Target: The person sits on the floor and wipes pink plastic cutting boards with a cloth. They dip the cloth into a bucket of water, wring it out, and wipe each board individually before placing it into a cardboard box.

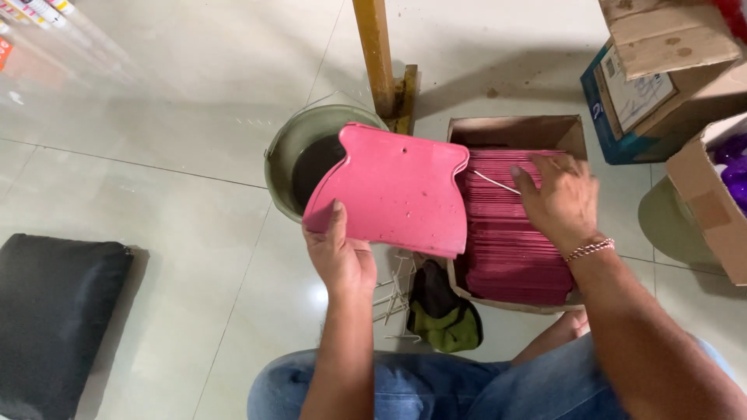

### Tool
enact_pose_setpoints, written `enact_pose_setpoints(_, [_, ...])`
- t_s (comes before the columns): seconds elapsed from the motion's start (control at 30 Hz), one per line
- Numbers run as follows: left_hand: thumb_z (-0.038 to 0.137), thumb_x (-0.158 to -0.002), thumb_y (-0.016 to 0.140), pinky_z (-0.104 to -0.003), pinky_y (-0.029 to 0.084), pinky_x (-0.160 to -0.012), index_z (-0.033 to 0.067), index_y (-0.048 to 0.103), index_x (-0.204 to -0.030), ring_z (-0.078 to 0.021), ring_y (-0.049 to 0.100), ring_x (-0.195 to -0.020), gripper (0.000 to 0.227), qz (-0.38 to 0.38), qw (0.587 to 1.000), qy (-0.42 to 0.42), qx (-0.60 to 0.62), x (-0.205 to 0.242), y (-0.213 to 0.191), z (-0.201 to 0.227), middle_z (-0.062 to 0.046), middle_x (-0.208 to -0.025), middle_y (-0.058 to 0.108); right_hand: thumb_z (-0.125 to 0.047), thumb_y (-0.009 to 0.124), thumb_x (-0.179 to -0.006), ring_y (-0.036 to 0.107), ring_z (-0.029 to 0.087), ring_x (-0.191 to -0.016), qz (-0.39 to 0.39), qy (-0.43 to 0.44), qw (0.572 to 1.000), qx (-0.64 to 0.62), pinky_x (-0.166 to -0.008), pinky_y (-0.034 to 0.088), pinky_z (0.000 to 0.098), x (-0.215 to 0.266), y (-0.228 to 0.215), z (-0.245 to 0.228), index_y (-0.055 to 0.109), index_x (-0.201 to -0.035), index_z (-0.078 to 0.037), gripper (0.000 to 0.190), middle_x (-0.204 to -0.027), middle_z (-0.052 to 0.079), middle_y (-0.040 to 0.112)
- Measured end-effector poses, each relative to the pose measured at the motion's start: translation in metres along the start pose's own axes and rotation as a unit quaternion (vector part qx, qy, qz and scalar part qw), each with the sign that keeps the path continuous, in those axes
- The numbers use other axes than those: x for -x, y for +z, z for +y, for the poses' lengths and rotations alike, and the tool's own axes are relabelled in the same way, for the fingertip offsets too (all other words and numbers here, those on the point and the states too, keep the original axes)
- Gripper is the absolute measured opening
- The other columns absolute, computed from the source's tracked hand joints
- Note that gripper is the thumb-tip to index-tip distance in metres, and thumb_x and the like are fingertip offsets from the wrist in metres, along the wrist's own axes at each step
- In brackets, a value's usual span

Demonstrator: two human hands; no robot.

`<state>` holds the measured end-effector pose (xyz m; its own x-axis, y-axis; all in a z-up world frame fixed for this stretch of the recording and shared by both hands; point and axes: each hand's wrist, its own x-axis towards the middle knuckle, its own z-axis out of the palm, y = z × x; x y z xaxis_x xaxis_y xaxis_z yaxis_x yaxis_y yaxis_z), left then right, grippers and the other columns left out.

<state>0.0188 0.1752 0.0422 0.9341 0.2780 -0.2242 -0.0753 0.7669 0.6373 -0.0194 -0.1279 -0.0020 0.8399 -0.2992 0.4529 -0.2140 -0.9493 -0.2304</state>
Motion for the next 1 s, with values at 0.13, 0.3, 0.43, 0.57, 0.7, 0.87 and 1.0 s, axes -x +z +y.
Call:
enact_pose_setpoints(0.13, [0.004,-0.088,0.080,-0.047,0.066,-0.077,0.0196,0.063,-0.099,-0.0297,0.077,-0.090,0.026,-0.001,0.999,-0.021,0.025,-0.001,-0.015,-0.034,-0.006,-0.097,0.078,-0.061,0.051,-0.103,0.065,0.034,-0.104,-0.253,0.227,0.828,-0.446,-0.081,0.059,0.0506,0.007,-0.019,-0.062,0.067,-0.135,-0.012,0.061,-0.114,0.020,0.069])
enact_pose_setpoints(0.3, [-0.005,-0.068,0.091,-0.029,0.060,-0.051,0.0076,0.062,-0.095,-0.0190,0.070,-0.067,0.041,-0.101,0.962,-0.129,-0.219,-0.004,-0.028,-0.024,-0.004,-0.078,0.067,-0.008,0.084,-0.084,0.054,0.012,-0.077,-0.185,0.213,0.799,-0.530,-0.064,0.047,0.0247,0.002,-0.054,-0.075,0.075,-0.094,-0.004,0.014,-0.080,0.001,0.063])
enact_pose_setpoints(0.43, [0.003,-0.074,0.092,-0.016,0.047,-0.061,0.0013,0.072,-0.109,-0.0050,0.047,-0.069,0.040,-0.128,0.924,-0.059,-0.356,0.006,-0.022,-0.014,0.007,-0.072,0.042,-0.009,0.085,-0.081,0.051,0.007,-0.071,-0.175,0.228,0.835,-0.469,-0.062,0.043,0.0200,-0.001,-0.041,-0.044,0.077,-0.099,-0.009,0.020,-0.073,-0.006,0.057])
enact_pose_setpoints(0.57, [0.052,-0.092,0.064,-0.036,0.053,-0.080,0.0121,0.061,-0.133,-0.0190,0.065,-0.093,0.057,-0.142,0.826,-0.118,-0.533,0.016,-0.023,-0.024,-0.007,-0.106,0.070,-0.017,0.078,-0.090,0.059,0.011,-0.089,-0.185,0.266,0.862,-0.390,-0.073,0.048,0.0257,-0.018,-0.046,-0.019,0.066,-0.121,-0.008,0.035,-0.102,0.000,0.065])
enact_pose_setpoints(0.7, [0.033,-0.100,0.044,-0.052,0.037,-0.065,0.0060,0.056,-0.086,-0.0364,0.058,-0.068,0.033,-0.165,0.720,-0.086,-0.668,0.013,-0.051,-0.062,-0.019,-0.081,0.067,-0.025,0.076,-0.091,0.061,0.026,-0.118,-0.246,0.290,0.899,-0.219,-0.096,0.045,0.0378,-0.026,-0.047,0.013,0.063,-0.140,-0.003,0.054,-0.136,0.012,0.065])
enact_pose_setpoints(0.87, [0.035,-0.090,0.062,-0.056,0.050,-0.087,0.0091,0.058,-0.128,-0.0415,0.062,-0.109,0.046,-0.288,0.500,-0.105,-0.810,0.039,-0.067,-0.084,-0.019,-0.122,0.061,-0.033,0.060,-0.103,0.061,0.038,-0.101,-0.295,0.293,0.902,-0.117,-0.081,0.047,0.0479,-0.032,-0.049,0.032,0.069,-0.124,-0.006,0.035,-0.118,0.020,0.066])
enact_pose_setpoints(1.0, [0.021,-0.096,0.055,-0.052,0.044,-0.088,0.0145,0.078,-0.105,-0.0385,0.057,-0.104,0.025,-0.332,0.360,0.032,-0.871,0.032,-0.093,-0.113,-0.012,-0.108,0.069,-0.029,0.056,-0.108,0.063,0.042,-0.096,-0.219,0.260,0.932,-0.123,-0.078,0.047,0.0503,-0.028,-0.029,0.062,0.075,-0.113,-0.005,0.031,-0.109,0.022,0.071])
